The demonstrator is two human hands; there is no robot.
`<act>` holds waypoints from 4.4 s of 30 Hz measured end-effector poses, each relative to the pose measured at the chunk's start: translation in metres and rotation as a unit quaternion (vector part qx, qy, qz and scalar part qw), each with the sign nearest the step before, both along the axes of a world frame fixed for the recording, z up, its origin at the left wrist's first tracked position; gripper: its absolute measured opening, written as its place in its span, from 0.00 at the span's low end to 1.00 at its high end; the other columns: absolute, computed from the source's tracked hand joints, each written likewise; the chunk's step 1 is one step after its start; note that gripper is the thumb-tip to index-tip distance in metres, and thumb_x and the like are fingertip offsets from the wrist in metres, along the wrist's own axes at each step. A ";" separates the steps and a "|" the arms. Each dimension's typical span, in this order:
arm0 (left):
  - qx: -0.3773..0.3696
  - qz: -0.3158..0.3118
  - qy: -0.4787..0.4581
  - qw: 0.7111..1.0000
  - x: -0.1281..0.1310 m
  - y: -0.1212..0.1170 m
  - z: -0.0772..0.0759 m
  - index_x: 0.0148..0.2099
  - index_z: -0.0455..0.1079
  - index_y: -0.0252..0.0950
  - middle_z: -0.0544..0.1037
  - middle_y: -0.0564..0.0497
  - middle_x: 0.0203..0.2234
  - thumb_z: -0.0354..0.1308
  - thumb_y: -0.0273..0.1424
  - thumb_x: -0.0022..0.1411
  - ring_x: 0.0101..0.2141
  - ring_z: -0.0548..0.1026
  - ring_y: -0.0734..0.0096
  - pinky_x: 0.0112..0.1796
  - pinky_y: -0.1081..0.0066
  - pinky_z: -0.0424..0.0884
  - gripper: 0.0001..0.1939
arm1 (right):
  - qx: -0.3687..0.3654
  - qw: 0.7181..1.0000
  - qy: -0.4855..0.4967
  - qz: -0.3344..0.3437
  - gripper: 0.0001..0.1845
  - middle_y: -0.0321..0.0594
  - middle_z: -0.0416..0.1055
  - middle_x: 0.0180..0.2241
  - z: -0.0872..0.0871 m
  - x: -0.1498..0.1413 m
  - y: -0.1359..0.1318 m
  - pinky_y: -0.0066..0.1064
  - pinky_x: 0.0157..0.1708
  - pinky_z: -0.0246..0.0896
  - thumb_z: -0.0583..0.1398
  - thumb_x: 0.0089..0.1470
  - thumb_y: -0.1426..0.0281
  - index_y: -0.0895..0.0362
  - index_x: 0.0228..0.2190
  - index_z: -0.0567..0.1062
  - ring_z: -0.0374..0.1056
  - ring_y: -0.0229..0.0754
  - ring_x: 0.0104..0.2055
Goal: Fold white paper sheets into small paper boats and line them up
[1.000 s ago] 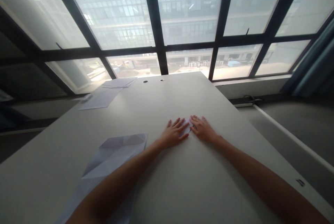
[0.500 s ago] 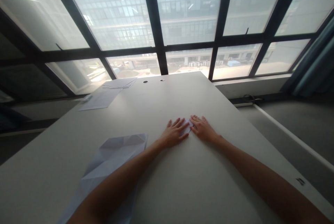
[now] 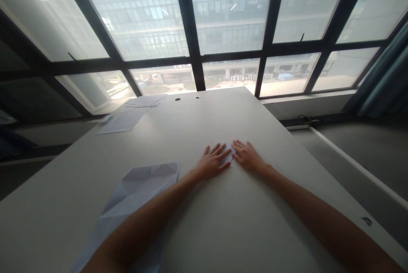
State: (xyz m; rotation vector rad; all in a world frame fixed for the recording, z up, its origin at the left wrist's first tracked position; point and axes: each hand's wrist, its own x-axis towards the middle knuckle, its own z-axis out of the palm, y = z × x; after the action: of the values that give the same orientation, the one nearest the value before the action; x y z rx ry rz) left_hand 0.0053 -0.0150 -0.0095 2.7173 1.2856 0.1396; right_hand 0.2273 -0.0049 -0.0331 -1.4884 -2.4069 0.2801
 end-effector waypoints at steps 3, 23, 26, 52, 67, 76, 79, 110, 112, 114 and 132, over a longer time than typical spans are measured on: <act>0.000 0.000 0.001 1.000 0.000 0.000 0.000 0.72 0.47 0.52 0.46 0.51 0.71 0.38 0.54 0.70 0.70 0.43 0.55 0.64 0.44 0.40 0.33 | 0.000 1.000 -0.001 0.001 0.30 0.50 0.50 0.69 0.000 0.000 0.000 0.51 0.67 0.31 0.49 0.66 0.62 0.59 0.65 0.60 0.43 0.47 0.71; -0.005 0.000 -0.014 1.000 -0.001 -0.001 0.000 0.72 0.48 0.52 0.46 0.50 0.71 0.41 0.53 0.71 0.70 0.43 0.54 0.64 0.43 0.40 0.31 | 0.006 1.000 0.009 0.005 0.29 0.50 0.51 0.68 -0.002 0.000 0.001 0.53 0.67 0.32 0.50 0.66 0.63 0.59 0.65 0.60 0.44 0.48 0.71; -0.006 -0.001 -0.017 1.000 -0.001 -0.001 0.000 0.72 0.48 0.52 0.47 0.50 0.71 0.41 0.53 0.71 0.70 0.43 0.54 0.64 0.43 0.39 0.31 | 0.006 1.000 0.011 0.006 0.29 0.50 0.51 0.68 -0.002 0.000 0.001 0.53 0.67 0.33 0.50 0.66 0.63 0.58 0.64 0.60 0.44 0.48 0.71; 0.002 0.001 -0.008 1.000 -0.001 0.001 -0.002 0.72 0.48 0.52 0.46 0.51 0.71 0.40 0.53 0.71 0.70 0.44 0.55 0.64 0.42 0.40 0.31 | 0.002 1.000 0.015 0.001 0.29 0.51 0.52 0.68 0.002 -0.001 -0.001 0.52 0.67 0.34 0.51 0.65 0.63 0.59 0.64 0.61 0.45 0.48 0.71; -0.011 -0.004 -0.021 1.000 -0.001 0.001 0.000 0.72 0.49 0.51 0.46 0.49 0.71 0.41 0.52 0.71 0.70 0.43 0.53 0.64 0.42 0.39 0.31 | 0.008 1.000 0.022 -0.003 0.28 0.50 0.55 0.67 0.003 -0.001 -0.002 0.53 0.67 0.35 0.52 0.65 0.63 0.58 0.64 0.61 0.47 0.49 0.70; 0.006 0.018 -0.059 0.998 -0.004 0.003 -0.001 0.68 0.58 0.50 0.50 0.48 0.70 0.51 0.49 0.68 0.69 0.44 0.50 0.64 0.44 0.44 0.30 | 0.048 0.999 0.009 -0.024 0.26 0.52 0.61 0.64 0.006 -0.003 -0.004 0.47 0.65 0.43 0.55 0.63 0.63 0.59 0.60 0.67 0.54 0.51 0.66; 0.047 0.039 -0.065 0.996 -0.001 0.001 -0.002 0.65 0.64 0.48 0.61 0.47 0.66 0.53 0.40 0.68 0.67 0.53 0.54 0.65 0.45 0.41 0.24 | 0.080 0.996 0.015 -0.047 0.23 0.51 0.68 0.59 0.009 -0.003 -0.005 0.43 0.61 0.50 0.58 0.62 0.62 0.59 0.55 0.72 0.60 0.52 0.61; -0.135 0.137 -0.532 0.825 0.009 0.011 0.000 0.66 0.63 0.35 0.71 0.43 0.60 0.50 0.46 0.69 0.59 0.68 0.56 0.61 0.57 0.58 0.30 | 0.105 0.946 0.301 0.054 0.25 0.50 0.67 0.58 0.014 -0.010 -0.011 0.44 0.55 0.64 0.54 0.63 0.62 0.53 0.60 0.67 0.64 0.51 0.58; -0.212 0.141 -0.591 0.766 0.011 0.011 0.000 0.67 0.62 0.35 0.72 0.43 0.59 0.52 0.49 0.67 0.57 0.70 0.55 0.59 0.56 0.62 0.33 | 0.117 0.954 0.269 0.066 0.26 0.48 0.63 0.61 0.016 -0.010 -0.013 0.46 0.60 0.58 0.52 0.64 0.66 0.52 0.62 0.64 0.59 0.51 0.63; -0.300 0.138 -0.625 0.707 0.012 0.012 0.000 0.67 0.61 0.37 0.73 0.42 0.57 0.52 0.48 0.67 0.54 0.73 0.55 0.55 0.55 0.67 0.33 | 0.118 0.960 0.245 0.070 0.28 0.46 0.59 0.64 0.017 -0.010 -0.014 0.47 0.64 0.54 0.49 0.63 0.71 0.51 0.64 0.62 0.55 0.49 0.66; -0.482 0.002 -0.592 0.646 -0.004 0.003 0.010 0.59 0.69 0.34 0.74 0.38 0.54 0.68 0.35 0.53 0.52 0.73 0.50 0.52 0.58 0.67 0.31 | 0.175 0.960 0.205 0.077 0.32 0.45 0.46 0.69 0.018 -0.006 -0.015 0.49 0.62 0.57 0.49 0.62 0.79 0.48 0.64 0.62 0.47 0.50 0.69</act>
State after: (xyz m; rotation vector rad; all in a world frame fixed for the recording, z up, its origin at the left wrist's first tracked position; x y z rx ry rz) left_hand 0.0013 -0.0120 0.0004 1.1486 0.5727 0.7878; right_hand 0.2209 -0.0199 -0.0147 -0.9780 -2.1032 0.1633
